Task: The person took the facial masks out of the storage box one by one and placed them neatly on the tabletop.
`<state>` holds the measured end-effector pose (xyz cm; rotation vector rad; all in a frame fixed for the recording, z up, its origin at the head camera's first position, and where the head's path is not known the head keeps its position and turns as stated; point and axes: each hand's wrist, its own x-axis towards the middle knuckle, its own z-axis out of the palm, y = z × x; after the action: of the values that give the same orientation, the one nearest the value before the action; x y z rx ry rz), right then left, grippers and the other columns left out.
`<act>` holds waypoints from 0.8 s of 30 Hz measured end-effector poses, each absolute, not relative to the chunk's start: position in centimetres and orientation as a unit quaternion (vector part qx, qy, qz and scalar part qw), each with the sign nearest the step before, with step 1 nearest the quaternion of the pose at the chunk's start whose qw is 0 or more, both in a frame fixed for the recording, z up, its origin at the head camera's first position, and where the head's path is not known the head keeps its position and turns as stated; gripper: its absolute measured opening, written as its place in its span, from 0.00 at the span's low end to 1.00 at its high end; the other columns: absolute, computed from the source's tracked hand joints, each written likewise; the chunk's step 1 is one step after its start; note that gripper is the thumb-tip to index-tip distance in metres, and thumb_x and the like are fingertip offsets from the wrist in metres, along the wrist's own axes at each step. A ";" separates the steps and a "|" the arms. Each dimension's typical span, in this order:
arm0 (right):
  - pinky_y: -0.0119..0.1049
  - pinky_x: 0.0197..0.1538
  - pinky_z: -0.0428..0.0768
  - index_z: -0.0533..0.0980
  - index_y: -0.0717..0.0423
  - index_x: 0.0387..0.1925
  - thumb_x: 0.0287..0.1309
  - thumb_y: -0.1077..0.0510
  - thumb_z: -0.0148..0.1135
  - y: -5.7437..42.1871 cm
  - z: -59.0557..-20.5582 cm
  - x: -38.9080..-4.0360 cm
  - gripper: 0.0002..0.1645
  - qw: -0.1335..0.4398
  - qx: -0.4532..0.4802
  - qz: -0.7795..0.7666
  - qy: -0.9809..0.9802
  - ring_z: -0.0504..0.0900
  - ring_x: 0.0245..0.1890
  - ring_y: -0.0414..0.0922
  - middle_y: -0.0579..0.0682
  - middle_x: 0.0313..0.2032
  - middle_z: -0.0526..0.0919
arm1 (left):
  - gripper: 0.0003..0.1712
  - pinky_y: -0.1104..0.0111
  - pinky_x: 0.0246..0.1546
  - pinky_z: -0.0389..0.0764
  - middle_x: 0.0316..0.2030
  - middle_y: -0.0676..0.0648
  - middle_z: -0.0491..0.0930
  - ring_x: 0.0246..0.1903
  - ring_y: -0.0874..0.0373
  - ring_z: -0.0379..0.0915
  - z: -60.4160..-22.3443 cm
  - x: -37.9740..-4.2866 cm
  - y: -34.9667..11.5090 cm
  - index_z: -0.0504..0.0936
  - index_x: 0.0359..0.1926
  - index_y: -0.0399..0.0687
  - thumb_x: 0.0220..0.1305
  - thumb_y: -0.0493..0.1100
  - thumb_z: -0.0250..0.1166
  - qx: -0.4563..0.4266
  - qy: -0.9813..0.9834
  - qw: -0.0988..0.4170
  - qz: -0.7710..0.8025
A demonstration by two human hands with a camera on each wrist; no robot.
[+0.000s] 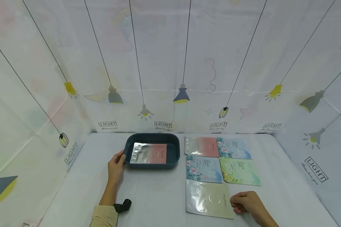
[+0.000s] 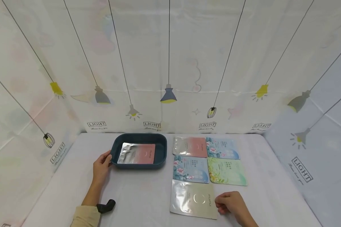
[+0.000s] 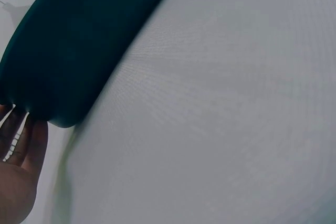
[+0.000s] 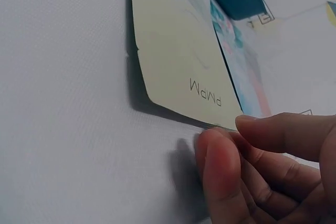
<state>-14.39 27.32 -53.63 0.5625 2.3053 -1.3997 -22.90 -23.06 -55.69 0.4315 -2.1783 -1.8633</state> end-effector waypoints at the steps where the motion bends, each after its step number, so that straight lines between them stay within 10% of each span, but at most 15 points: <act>1: 0.36 0.28 0.83 0.83 0.70 0.33 0.55 0.64 0.64 27.3 -53.6 -14.5 0.09 0.190 0.197 -0.498 0.823 0.79 0.19 0.42 0.51 0.22 0.83 | 0.21 0.88 0.39 0.75 0.61 0.38 0.74 0.59 0.47 0.73 -55.7 -22.9 -23.1 0.72 0.63 0.39 0.74 0.42 0.52 0.147 -0.747 0.121 -0.637; 24: 0.36 0.30 0.84 0.78 0.74 0.44 0.62 0.60 0.61 25.9 -50.5 -17.9 0.17 0.161 0.096 -0.544 0.818 0.80 0.24 0.44 0.54 0.26 0.84 | 0.22 0.86 0.42 0.77 0.61 0.36 0.73 0.59 0.44 0.73 -55.6 -22.8 -23.0 0.72 0.63 0.38 0.74 0.43 0.53 0.144 -0.743 0.126 -0.642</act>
<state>-17.92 25.86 -50.45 0.2728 2.3361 -1.5533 -22.81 -22.97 -55.64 0.4205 -2.1623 -1.8683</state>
